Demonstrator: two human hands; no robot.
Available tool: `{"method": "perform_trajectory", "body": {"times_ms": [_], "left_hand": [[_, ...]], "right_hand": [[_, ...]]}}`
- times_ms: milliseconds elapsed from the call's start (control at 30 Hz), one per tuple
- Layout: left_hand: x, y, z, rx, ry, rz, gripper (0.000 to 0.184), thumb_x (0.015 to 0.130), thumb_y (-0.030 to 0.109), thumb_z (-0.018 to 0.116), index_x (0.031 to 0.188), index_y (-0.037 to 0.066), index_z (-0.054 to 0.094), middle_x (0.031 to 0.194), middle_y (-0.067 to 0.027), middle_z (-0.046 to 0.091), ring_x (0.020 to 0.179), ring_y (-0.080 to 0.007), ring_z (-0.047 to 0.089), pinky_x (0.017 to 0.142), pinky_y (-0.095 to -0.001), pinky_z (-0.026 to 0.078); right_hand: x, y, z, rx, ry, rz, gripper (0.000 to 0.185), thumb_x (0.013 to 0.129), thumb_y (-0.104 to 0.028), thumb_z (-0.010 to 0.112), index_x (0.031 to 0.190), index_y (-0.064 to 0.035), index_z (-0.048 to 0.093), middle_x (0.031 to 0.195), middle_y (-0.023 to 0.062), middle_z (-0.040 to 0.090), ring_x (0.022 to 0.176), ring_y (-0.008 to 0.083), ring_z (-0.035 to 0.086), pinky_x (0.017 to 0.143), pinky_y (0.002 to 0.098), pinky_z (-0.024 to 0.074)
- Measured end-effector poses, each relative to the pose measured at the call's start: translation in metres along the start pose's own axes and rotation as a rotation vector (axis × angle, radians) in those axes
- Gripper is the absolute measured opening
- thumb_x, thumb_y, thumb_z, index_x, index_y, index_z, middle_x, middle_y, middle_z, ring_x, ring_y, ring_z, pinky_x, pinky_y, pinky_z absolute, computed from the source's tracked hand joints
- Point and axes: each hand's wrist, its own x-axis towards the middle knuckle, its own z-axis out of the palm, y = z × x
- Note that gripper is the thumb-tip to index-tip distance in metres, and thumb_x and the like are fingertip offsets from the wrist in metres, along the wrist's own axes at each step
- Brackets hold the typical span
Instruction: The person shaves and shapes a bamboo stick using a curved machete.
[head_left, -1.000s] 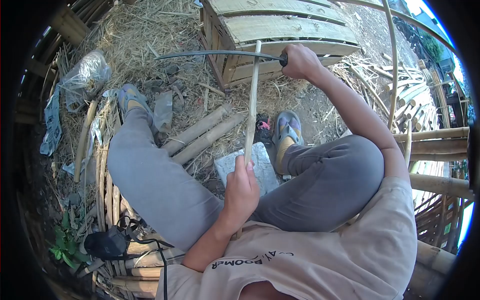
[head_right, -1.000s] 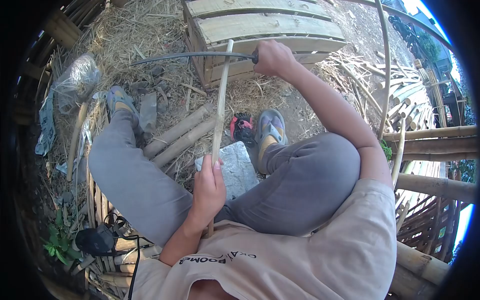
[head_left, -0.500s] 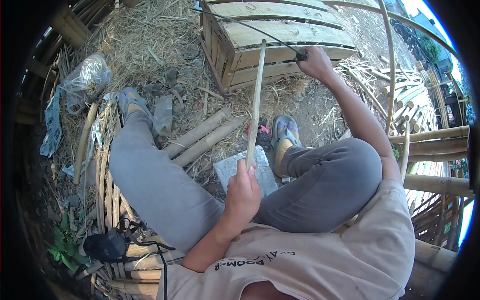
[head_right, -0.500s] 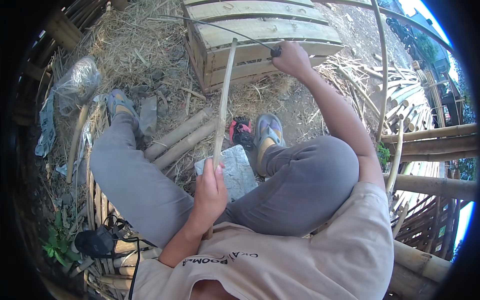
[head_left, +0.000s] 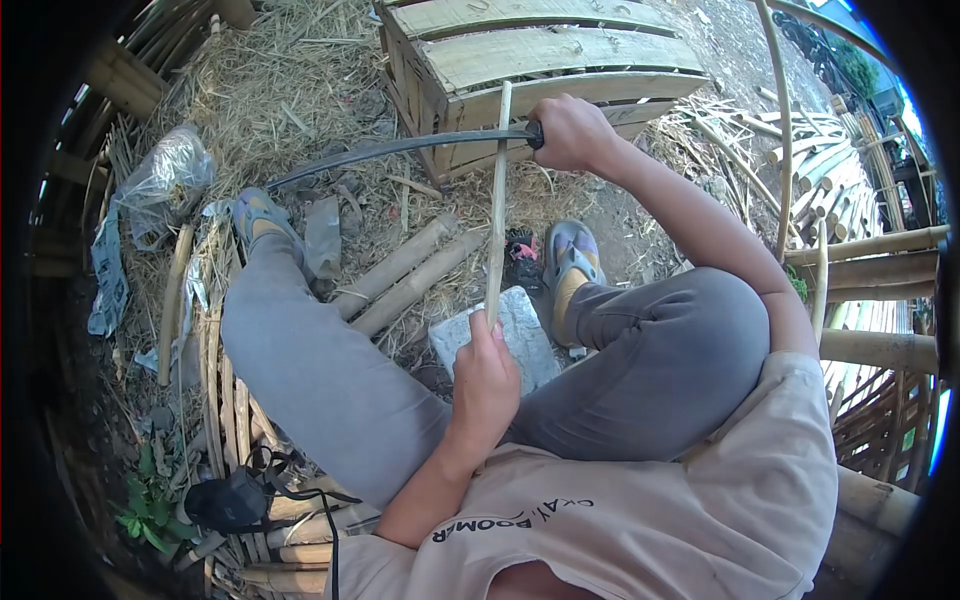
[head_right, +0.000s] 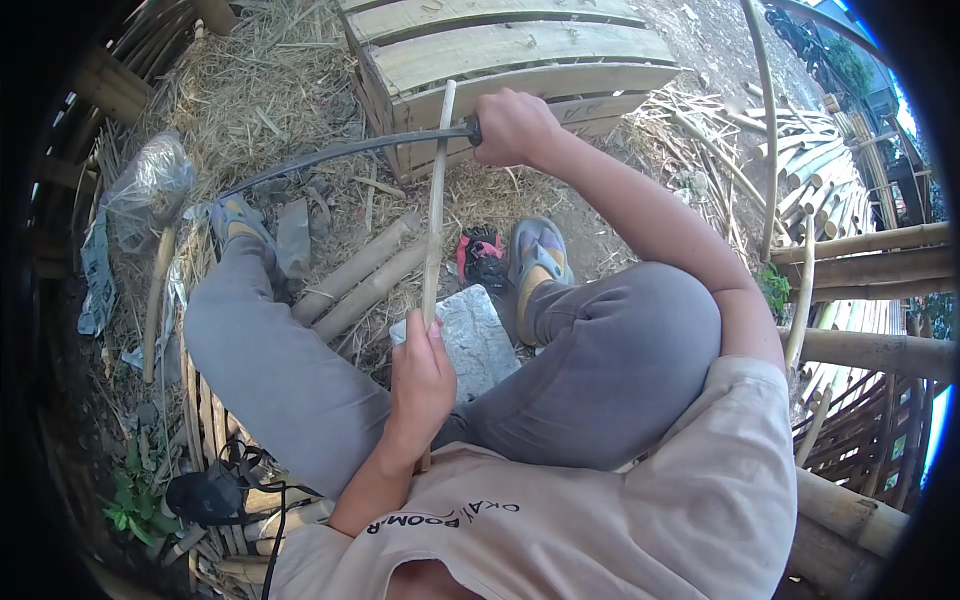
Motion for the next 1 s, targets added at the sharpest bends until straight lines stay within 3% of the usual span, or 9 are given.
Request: {"method": "perform_trajectory", "body": {"times_ms": [67,167,567,667,767,933,967,1000], "left_hand": [[0.001,0.000,-0.001,0.014,-0.013,-0.033,0.014,0.104,0.011,0.042,0.110,-0.001,0.046,0.068,-0.0304,0.060,0.070,-0.0527,0.061,0.058,-0.0598,0.041],[0.000,-0.001,-0.001,0.028,0.031,-0.007,0.017,0.106,0.014,0.041,0.106,-0.001,0.051,0.065,-0.0251,0.057,0.064,-0.0467,0.062,0.055,-0.0529,0.040],[0.000,0.000,-0.008,0.042,0.069,0.070,0.017,0.105,0.012,0.042,0.108,-0.002,0.052,0.064,-0.0254,0.057,0.062,-0.0466,0.062,0.055,-0.0527,0.042],[-0.005,0.003,-0.012,0.046,-0.002,0.074,0.013,0.103,0.008,0.044,0.109,-0.003,0.047,0.069,-0.0307,0.061,0.068,-0.0516,0.062,0.055,-0.0586,0.041],[-0.008,0.006,-0.014,0.020,0.014,0.102,0.015,0.104,0.009,0.043,0.107,-0.002,0.052,0.066,-0.0261,0.059,0.063,-0.0468,0.063,0.055,-0.0528,0.042],[-0.018,0.015,-0.020,0.017,0.057,0.159,0.015,0.104,0.009,0.043,0.108,-0.002,0.052,0.070,-0.0257,0.060,0.065,-0.0461,0.063,0.056,-0.0509,0.043],[-0.017,0.017,-0.025,-0.008,0.089,0.149,0.015,0.104,0.009,0.043,0.107,-0.002,0.052,0.071,-0.0255,0.060,0.065,-0.0458,0.063,0.056,-0.0506,0.043],[-0.012,0.010,-0.024,-0.013,0.132,0.180,0.015,0.105,0.010,0.043,0.107,-0.002,0.052,0.071,-0.0249,0.060,0.064,-0.0446,0.062,0.057,-0.0503,0.043]], "right_hand": [[0.002,0.005,0.005,0.013,0.065,0.014,0.020,0.065,-0.017,0.066,0.078,-0.0037,0.074,0.078,0.0225,0.070,0.078,0.0415,0.070,0.077,0.0479,0.0580],[0.010,0.026,0.008,0.019,0.099,0.067,0.021,0.066,-0.017,0.068,0.081,-0.0041,0.074,0.080,0.0223,0.071,0.080,0.0407,0.070,0.078,0.0470,0.0579],[0.012,0.037,-0.005,-0.090,0.108,0.088,0.021,0.065,-0.018,0.069,0.083,-0.0071,0.075,0.078,0.0189,0.071,0.077,0.0373,0.071,0.076,0.0453,0.0580],[0.006,0.040,-0.011,-0.144,0.095,0.082,0.020,0.065,-0.018,0.070,0.082,-0.0077,0.075,0.077,0.0180,0.071,0.077,0.0366,0.071,0.076,0.0447,0.0581],[-0.005,0.040,-0.026,-0.160,0.092,0.092,0.020,0.069,-0.019,0.071,0.085,-0.0097,0.077,0.080,0.0175,0.073,0.079,0.0346,0.072,0.076,0.0436,0.0584],[-0.012,0.119,-0.071,-0.202,0.243,0.498,0.028,0.082,-0.025,0.066,0.104,-0.0147,0.078,0.092,0.0136,0.077,0.085,0.0296,0.074,0.080,0.0417,0.0584],[-0.020,0.126,-0.085,-0.113,0.293,0.625,0.031,0.081,-0.026,0.066,0.107,-0.0143,0.078,0.099,0.0148,0.076,0.092,0.0303,0.074,0.084,0.0410,0.0577],[-0.021,0.155,-0.082,-0.024,0.370,0.607,0.035,0.080,-0.027,0.066,0.111,-0.0138,0.077,0.103,0.0155,0.076,0.099,0.0304,0.073,0.088,0.0401,0.0565]]}}
